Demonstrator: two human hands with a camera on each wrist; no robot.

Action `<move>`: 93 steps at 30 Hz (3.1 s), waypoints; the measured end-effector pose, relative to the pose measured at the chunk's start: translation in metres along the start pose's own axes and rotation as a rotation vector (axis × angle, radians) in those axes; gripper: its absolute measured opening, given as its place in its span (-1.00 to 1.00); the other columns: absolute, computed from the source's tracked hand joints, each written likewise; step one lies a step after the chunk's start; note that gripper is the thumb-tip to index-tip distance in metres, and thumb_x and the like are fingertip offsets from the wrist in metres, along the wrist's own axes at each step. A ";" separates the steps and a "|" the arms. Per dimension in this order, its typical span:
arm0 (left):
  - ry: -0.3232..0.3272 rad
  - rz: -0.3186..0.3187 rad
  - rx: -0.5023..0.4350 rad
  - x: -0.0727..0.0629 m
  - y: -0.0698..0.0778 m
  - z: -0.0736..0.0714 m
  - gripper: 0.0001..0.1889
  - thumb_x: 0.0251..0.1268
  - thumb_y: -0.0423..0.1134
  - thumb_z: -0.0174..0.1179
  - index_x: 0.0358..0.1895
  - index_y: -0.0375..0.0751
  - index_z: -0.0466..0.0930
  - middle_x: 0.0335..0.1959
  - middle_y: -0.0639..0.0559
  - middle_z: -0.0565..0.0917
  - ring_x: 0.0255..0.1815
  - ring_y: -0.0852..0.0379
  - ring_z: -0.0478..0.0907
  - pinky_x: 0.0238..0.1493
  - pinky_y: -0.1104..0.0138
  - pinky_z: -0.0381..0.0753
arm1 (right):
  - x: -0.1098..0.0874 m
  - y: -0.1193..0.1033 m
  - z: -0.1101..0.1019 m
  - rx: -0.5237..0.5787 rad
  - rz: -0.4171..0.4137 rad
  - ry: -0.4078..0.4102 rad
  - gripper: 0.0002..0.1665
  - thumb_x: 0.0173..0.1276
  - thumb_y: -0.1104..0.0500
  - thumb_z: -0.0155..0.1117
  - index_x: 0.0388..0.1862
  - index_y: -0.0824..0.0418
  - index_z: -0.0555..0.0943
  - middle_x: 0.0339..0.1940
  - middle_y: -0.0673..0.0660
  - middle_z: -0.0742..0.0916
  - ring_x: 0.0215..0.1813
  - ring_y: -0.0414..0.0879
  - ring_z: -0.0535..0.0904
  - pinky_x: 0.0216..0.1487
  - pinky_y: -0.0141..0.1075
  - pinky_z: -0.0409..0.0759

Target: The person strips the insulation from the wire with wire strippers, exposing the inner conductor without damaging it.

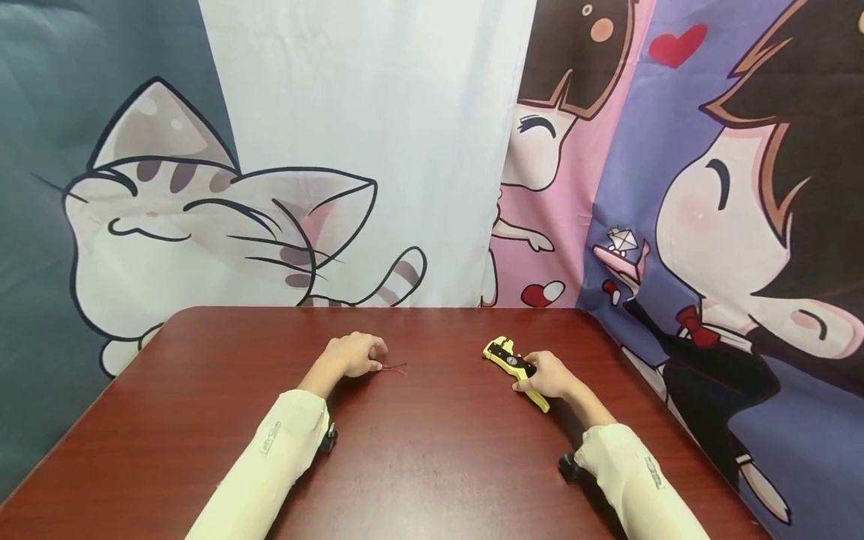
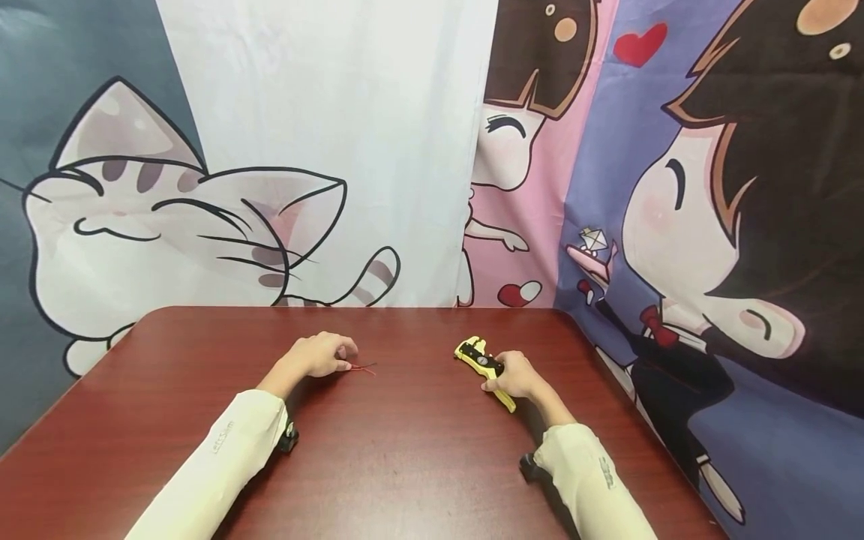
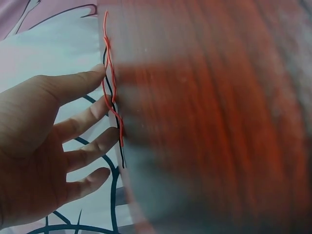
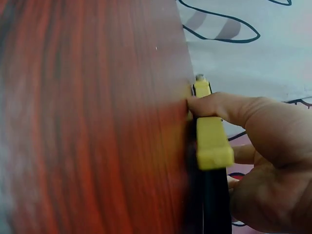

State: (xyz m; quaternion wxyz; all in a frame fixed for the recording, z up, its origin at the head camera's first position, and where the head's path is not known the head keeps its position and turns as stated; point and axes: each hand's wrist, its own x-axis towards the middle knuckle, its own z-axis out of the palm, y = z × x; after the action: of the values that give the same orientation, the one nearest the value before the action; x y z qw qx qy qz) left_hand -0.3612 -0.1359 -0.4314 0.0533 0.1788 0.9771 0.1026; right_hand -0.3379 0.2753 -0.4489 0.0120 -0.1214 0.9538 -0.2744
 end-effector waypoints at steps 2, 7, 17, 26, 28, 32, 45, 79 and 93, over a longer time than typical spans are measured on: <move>-0.002 -0.001 0.013 0.001 0.001 -0.001 -0.73 0.27 -0.03 0.33 0.03 0.17 0.63 -0.19 0.16 0.62 -0.09 0.06 0.59 -0.07 -0.06 0.48 | 0.001 -0.001 0.001 0.004 -0.025 0.004 -0.27 -0.06 0.14 0.57 0.02 0.57 0.55 -0.06 0.42 0.69 0.04 0.25 0.60 0.12 0.11 0.50; -0.011 0.004 0.027 0.001 0.003 0.000 -0.80 0.26 -0.04 0.34 -0.07 0.14 0.65 -0.24 0.16 0.62 -0.14 0.07 0.59 -0.11 -0.03 0.48 | 0.001 -0.002 0.003 -0.020 -0.099 0.025 -0.38 -0.06 0.20 0.47 -0.03 0.53 0.59 -0.12 0.38 0.71 0.00 0.23 0.62 0.09 0.09 0.53; -0.009 0.015 0.068 -0.001 0.002 -0.002 -0.86 0.24 -0.08 0.36 -0.36 0.13 0.56 -0.43 0.17 0.52 -0.31 0.13 0.51 -0.25 0.08 0.44 | -0.006 -0.018 0.000 -0.262 -0.078 0.075 -0.43 0.17 0.10 0.33 0.15 0.31 0.61 -0.11 0.19 0.73 -0.20 0.01 0.60 -0.21 0.04 0.56; -0.016 0.019 0.069 -0.002 0.002 -0.004 -0.76 0.24 -0.09 0.37 -0.53 0.14 0.52 -0.52 0.16 0.50 -0.38 0.14 0.49 -0.29 0.11 0.41 | -0.015 -0.027 0.006 -0.333 -0.224 0.166 -0.43 0.25 0.11 0.24 0.25 0.21 0.53 0.01 0.14 0.67 -0.10 0.07 0.60 -0.37 -0.01 0.48; -0.006 0.024 0.056 -0.003 0.001 -0.004 -0.76 0.20 -0.08 0.40 -0.54 0.14 0.53 -0.52 0.16 0.50 -0.38 0.13 0.49 -0.30 0.11 0.42 | -0.014 -0.030 0.007 -0.287 -0.247 0.178 -0.41 0.23 0.12 0.24 0.26 0.23 0.52 0.00 0.16 0.66 -0.09 0.08 0.59 -0.33 -0.04 0.46; 0.030 0.039 0.034 -0.002 0.001 -0.006 -0.77 0.11 -0.05 0.45 -0.55 0.16 0.56 -0.54 0.19 0.51 -0.40 0.15 0.50 -0.31 0.11 0.44 | -0.010 -0.034 0.009 -0.160 -0.287 0.182 -0.30 0.09 0.17 0.31 0.26 0.40 0.51 -0.01 0.27 0.69 -0.11 0.04 0.58 -0.17 -0.05 0.52; 0.157 0.102 0.013 -0.006 0.020 -0.015 -0.86 0.29 -0.16 0.30 -0.16 0.20 0.76 -0.22 0.27 0.72 -0.09 0.14 0.64 -0.12 0.04 0.55 | -0.011 -0.046 0.016 0.150 -0.189 0.218 -0.59 0.07 0.22 0.49 -0.05 0.29 0.71 -0.32 0.08 0.73 -0.34 -0.06 0.53 -0.32 -0.26 0.49; 0.415 0.142 -0.112 -0.019 0.069 -0.017 -0.88 0.28 -0.18 0.21 -0.24 0.09 0.73 -0.46 0.26 0.57 -0.40 0.24 0.52 -0.35 0.23 0.48 | -0.020 -0.089 0.024 0.870 -0.054 -0.099 -0.42 0.44 0.11 0.25 0.25 0.49 0.43 -0.14 0.46 0.71 -0.06 0.35 0.68 -0.04 0.12 0.63; 0.516 0.145 -0.234 -0.023 0.077 -0.025 -0.94 0.29 -0.12 0.23 -0.36 0.12 0.64 -0.57 0.38 0.56 -0.51 0.31 0.48 -0.39 0.25 0.47 | -0.018 -0.092 0.025 1.075 -0.104 -0.243 -0.56 0.51 0.16 0.11 0.21 0.45 0.41 -0.22 0.30 0.68 -0.21 0.11 0.67 -0.04 0.15 0.62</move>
State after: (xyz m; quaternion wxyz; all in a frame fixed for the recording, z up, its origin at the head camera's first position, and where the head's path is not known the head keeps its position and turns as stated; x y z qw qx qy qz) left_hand -0.3175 -0.0779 -0.3884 -0.1842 0.2088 0.9246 0.2601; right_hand -0.2975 0.1915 -0.4225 0.1687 -0.1757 0.6642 -0.7068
